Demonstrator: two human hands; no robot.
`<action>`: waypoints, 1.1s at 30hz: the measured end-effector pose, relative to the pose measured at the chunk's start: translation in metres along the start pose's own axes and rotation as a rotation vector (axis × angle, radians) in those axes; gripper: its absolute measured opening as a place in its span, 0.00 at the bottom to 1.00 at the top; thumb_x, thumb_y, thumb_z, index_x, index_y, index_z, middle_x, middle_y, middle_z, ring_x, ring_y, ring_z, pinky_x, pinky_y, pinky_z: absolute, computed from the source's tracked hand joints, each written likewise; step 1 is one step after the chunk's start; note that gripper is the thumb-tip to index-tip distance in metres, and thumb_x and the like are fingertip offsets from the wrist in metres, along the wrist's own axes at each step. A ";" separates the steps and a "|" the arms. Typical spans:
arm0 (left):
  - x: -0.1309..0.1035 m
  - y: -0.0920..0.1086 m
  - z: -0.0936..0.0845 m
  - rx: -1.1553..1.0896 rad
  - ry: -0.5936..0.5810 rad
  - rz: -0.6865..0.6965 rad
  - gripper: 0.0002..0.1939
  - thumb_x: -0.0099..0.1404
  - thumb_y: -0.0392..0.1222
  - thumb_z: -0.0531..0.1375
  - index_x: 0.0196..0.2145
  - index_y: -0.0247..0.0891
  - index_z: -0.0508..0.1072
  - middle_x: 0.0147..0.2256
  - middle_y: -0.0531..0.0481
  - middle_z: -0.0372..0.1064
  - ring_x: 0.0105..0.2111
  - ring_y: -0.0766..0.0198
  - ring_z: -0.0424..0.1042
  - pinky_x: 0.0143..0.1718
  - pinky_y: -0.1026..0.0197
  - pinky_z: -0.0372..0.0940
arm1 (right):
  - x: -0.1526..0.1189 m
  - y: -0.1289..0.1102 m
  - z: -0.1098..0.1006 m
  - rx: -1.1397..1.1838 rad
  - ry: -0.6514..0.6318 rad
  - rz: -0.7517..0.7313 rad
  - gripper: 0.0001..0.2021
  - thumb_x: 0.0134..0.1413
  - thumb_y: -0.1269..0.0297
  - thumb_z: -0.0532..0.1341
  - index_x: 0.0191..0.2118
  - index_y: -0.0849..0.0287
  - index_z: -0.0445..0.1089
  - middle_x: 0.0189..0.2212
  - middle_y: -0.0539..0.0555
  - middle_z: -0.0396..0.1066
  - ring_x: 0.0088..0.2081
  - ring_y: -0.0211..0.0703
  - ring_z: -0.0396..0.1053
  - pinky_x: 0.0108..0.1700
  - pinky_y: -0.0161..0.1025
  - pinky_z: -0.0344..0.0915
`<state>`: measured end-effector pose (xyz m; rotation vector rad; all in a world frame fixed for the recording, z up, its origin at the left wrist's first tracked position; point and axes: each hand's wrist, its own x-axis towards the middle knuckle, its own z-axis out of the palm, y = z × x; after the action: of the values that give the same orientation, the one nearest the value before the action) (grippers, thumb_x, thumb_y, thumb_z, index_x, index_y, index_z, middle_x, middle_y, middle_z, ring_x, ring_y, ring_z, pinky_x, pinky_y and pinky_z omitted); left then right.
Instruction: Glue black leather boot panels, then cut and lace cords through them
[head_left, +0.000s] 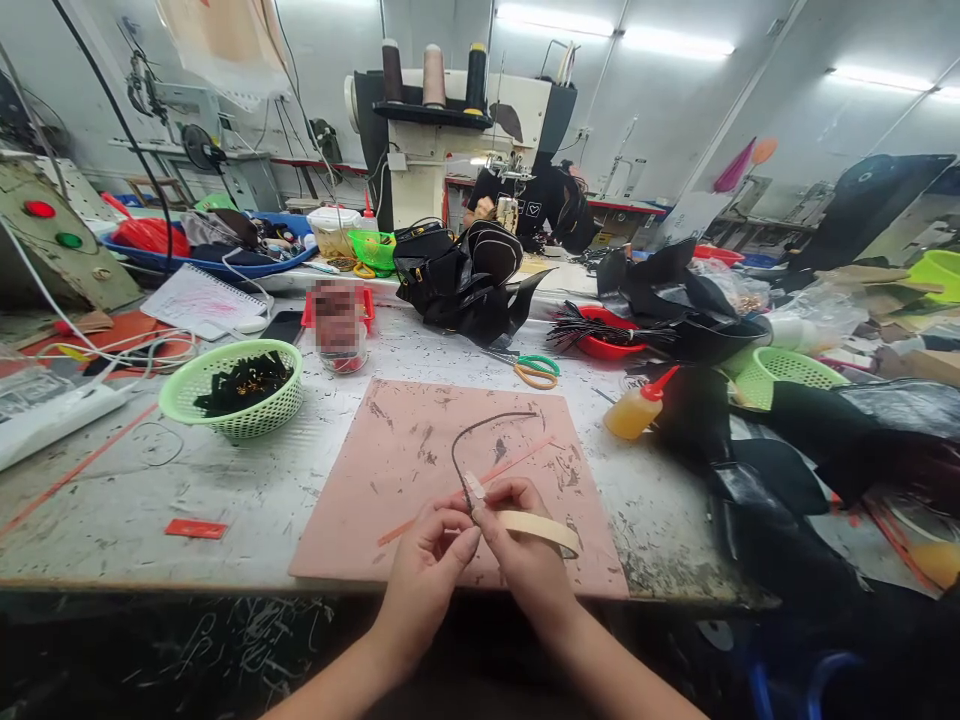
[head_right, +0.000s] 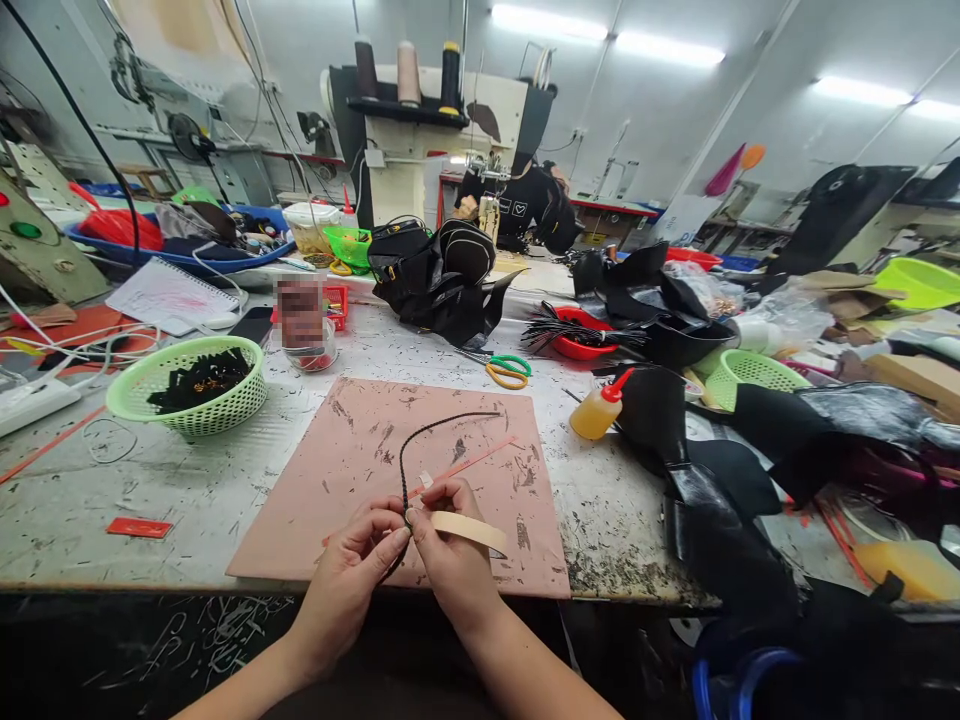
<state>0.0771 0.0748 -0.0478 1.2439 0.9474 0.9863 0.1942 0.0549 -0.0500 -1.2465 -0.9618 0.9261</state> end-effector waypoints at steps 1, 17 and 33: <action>0.000 0.001 0.001 -0.011 -0.001 -0.012 0.08 0.55 0.43 0.60 0.23 0.38 0.72 0.34 0.48 0.65 0.38 0.58 0.64 0.41 0.61 0.59 | 0.000 0.000 0.000 -0.007 0.013 -0.010 0.08 0.47 0.63 0.60 0.31 0.56 0.59 0.27 0.48 0.63 0.31 0.38 0.65 0.34 0.36 0.64; 0.002 0.000 0.002 -0.319 0.047 -0.170 0.08 0.54 0.43 0.62 0.24 0.38 0.67 0.23 0.56 0.61 0.28 0.67 0.58 0.33 0.65 0.56 | -0.005 -0.005 0.006 0.199 -0.046 -0.008 0.10 0.44 0.65 0.63 0.31 0.55 0.59 0.25 0.47 0.63 0.26 0.35 0.65 0.28 0.33 0.65; 0.006 0.021 0.002 -0.591 -0.020 -0.395 0.19 0.42 0.42 0.70 0.21 0.37 0.61 0.20 0.58 0.64 0.17 0.74 0.60 0.21 0.71 0.54 | 0.002 0.003 -0.003 0.418 -0.332 0.213 0.09 0.45 0.60 0.64 0.31 0.60 0.70 0.21 0.48 0.69 0.24 0.36 0.66 0.33 0.37 0.64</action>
<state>0.0789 0.0811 -0.0274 0.5448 0.7665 0.8470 0.1974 0.0565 -0.0526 -0.8625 -0.8399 1.4531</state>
